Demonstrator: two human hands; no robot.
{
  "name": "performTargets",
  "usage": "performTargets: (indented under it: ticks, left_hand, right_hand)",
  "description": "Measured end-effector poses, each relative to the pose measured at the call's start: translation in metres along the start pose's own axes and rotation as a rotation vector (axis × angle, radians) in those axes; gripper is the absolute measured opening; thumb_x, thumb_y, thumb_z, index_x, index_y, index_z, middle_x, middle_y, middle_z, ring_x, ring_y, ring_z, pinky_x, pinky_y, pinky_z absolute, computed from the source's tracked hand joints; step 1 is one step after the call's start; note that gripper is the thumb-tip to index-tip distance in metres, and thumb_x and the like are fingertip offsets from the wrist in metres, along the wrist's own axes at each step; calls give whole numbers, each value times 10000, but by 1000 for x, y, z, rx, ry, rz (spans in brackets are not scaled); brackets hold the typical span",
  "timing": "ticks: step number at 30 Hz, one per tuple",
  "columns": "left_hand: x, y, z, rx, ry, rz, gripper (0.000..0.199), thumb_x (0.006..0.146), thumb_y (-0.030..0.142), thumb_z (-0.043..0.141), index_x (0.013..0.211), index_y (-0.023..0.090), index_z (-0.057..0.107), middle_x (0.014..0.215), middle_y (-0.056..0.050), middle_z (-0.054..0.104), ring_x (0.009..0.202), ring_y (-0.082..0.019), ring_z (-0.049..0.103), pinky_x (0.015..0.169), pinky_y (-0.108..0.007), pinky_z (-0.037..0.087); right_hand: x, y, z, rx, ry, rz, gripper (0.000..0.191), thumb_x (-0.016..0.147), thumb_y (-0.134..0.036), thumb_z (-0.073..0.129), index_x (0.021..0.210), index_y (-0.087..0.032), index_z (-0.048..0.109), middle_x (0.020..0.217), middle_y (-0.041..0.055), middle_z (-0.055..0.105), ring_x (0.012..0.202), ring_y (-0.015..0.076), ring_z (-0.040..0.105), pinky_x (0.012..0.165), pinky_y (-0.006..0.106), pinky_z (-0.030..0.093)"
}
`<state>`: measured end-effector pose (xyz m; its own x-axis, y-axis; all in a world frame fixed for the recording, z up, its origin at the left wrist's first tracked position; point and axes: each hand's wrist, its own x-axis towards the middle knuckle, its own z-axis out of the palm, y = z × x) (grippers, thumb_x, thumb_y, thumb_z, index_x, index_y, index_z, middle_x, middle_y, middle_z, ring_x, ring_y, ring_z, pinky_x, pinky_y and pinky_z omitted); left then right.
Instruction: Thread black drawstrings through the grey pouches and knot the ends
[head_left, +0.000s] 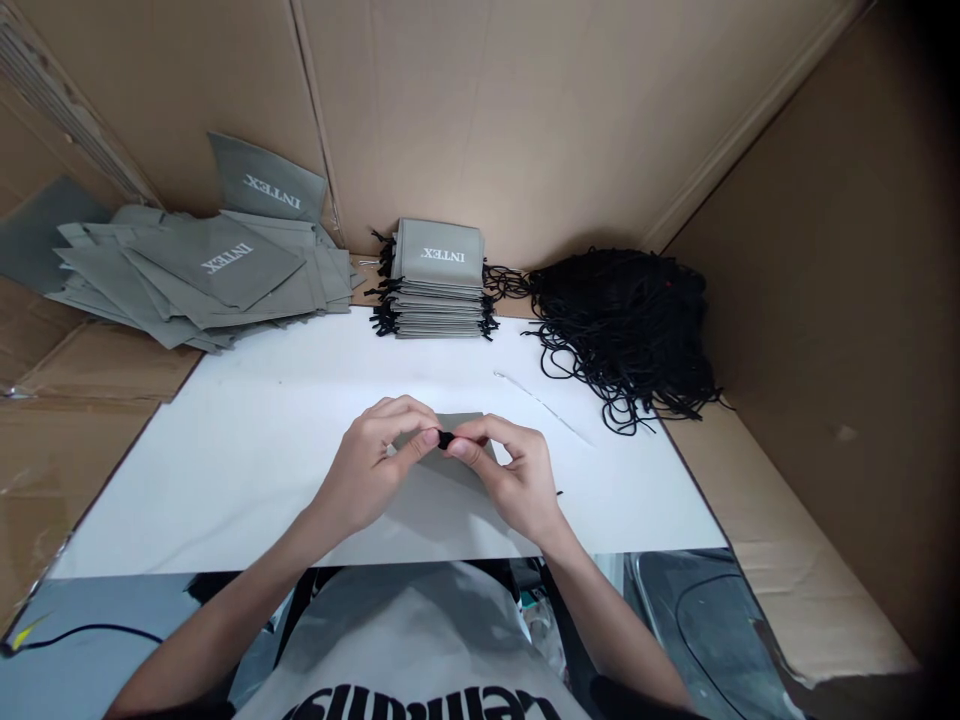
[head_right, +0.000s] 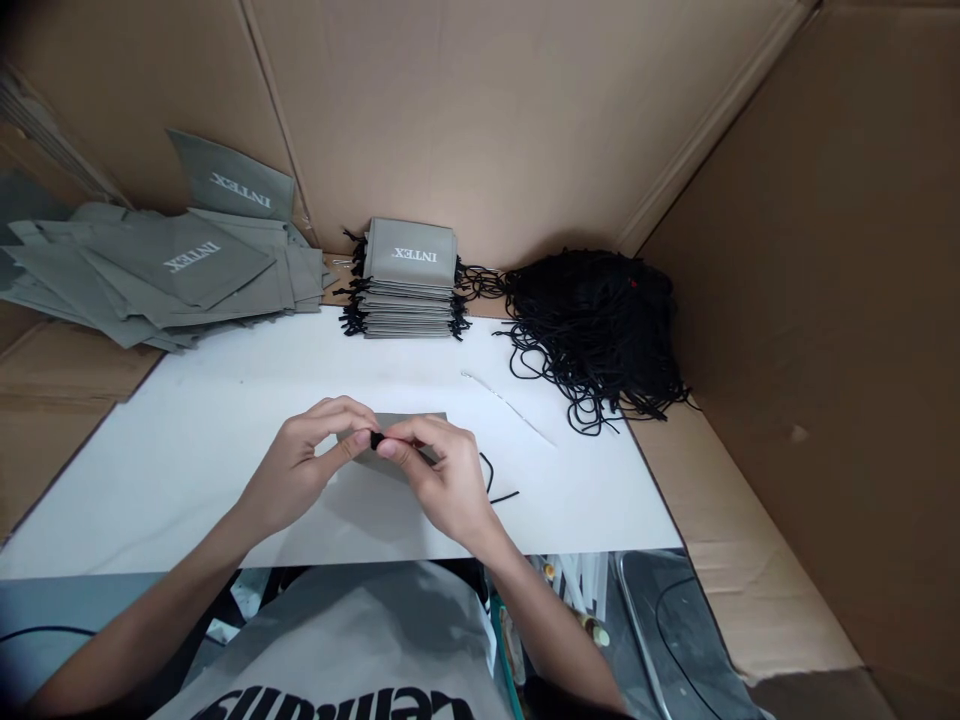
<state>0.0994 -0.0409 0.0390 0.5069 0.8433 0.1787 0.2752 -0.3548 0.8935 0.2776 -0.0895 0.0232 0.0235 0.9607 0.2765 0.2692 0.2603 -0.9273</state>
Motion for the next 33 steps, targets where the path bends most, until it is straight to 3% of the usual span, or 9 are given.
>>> performTargets:
  ticks: [8, 12, 15, 19, 25, 31, 33]
  left_hand:
    - [-4, 2, 7, -70, 187, 22, 81, 877, 286, 683, 855, 209, 692, 897, -18, 668, 864, -165, 621, 792, -276, 466]
    - [-7, 4, 11, -47, 196, 115, 78, 898, 194, 647, 891, 207, 723, 909, -16, 699, 857, -141, 652, 772, -242, 500]
    - [-11, 6, 12, -36, 210, 162, 111, 887, 163, 656, 916, 211, 752, 940, -22, 723, 866, -139, 677, 768, -232, 523]
    - [-14, 9, 11, -18, 253, 101, 68, 846, 173, 709, 836, 212, 764, 899, -13, 736, 837, -140, 687, 752, -227, 531]
    - [-12, 8, 6, -8, 145, 0, 126, 916, 229, 618, 835, 204, 712, 882, -1, 704, 822, -139, 645, 738, -244, 485]
    - [-14, 2, -9, 53, -89, 56, 194, 992, 254, 495, 899, 205, 659, 957, -12, 660, 873, -138, 609, 756, -246, 444]
    - [-15, 0, -11, 19, -106, 71, 188, 994, 252, 498, 922, 216, 669, 973, -12, 665, 896, -137, 613, 785, -243, 451]
  right_hand:
    - [5, 2, -1, 328, -79, 173, 185, 846, -356, 715, 762, -192, 718, 714, 21, 731, 669, 157, 634, 684, 281, 499]
    - [4, 6, 2, 465, -65, 239, 178, 831, -358, 733, 764, -194, 719, 714, 23, 734, 688, 160, 652, 692, 272, 499]
    - [3, 7, 3, 455, -43, 228, 174, 837, -348, 726, 752, -195, 725, 713, 19, 728, 695, 160, 650, 697, 270, 497]
    - [1, 6, 6, 333, 11, 180, 143, 833, -315, 726, 743, -204, 740, 716, 10, 721, 687, 154, 626, 684, 265, 487]
    - [-2, 6, 7, 203, 12, 159, 113, 809, -319, 755, 764, -215, 751, 731, 1, 718, 689, 147, 607, 687, 267, 487]
    - [6, 0, -6, 201, -176, 221, 153, 721, -335, 833, 733, -205, 752, 707, 6, 715, 653, 142, 570, 635, 273, 453]
    - [7, -1, -8, 214, -192, 223, 135, 740, -325, 820, 739, -208, 754, 711, 4, 717, 659, 138, 573, 639, 271, 448]
